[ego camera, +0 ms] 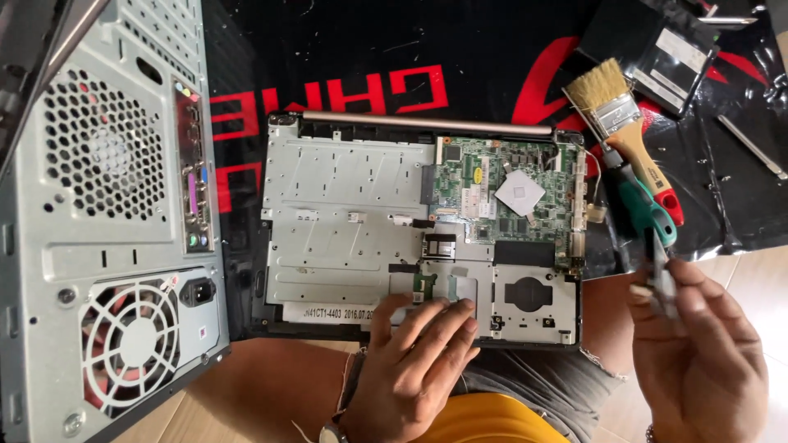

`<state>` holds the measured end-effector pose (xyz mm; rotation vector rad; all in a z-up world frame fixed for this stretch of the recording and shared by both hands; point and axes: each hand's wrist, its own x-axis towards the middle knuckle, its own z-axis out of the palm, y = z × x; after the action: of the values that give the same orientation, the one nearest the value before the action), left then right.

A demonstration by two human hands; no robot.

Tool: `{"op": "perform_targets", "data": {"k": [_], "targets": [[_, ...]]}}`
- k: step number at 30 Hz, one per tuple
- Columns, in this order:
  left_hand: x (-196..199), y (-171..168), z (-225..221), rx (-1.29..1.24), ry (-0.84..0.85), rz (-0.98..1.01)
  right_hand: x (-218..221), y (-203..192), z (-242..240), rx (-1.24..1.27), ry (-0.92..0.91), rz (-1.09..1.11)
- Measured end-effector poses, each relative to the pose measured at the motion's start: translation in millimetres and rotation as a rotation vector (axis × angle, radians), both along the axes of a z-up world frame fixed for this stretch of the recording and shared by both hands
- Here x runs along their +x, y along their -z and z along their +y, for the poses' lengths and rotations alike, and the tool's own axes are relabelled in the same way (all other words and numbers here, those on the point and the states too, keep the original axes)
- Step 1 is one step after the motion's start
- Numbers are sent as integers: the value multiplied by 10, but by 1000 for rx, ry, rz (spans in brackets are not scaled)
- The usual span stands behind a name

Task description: Installing a cooling fan into a laptop chassis and connecting its power cable to the motherboard.

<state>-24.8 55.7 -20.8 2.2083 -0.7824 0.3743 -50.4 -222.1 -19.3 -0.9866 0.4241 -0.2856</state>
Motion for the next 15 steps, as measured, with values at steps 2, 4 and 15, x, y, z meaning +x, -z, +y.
{"op": "perform_targets", "data": {"k": [2, 4, 15], "targets": [[-5, 7, -2, 5, -7, 1, -13, -8, 24, -3, -24, 12], [-7, 5, 3, 21, -2, 6, -3, -12, 72, -40, -88, 119], [11, -37, 17, 31, 27, 35, 148, -179, 429, -641, -236, 326]]}}
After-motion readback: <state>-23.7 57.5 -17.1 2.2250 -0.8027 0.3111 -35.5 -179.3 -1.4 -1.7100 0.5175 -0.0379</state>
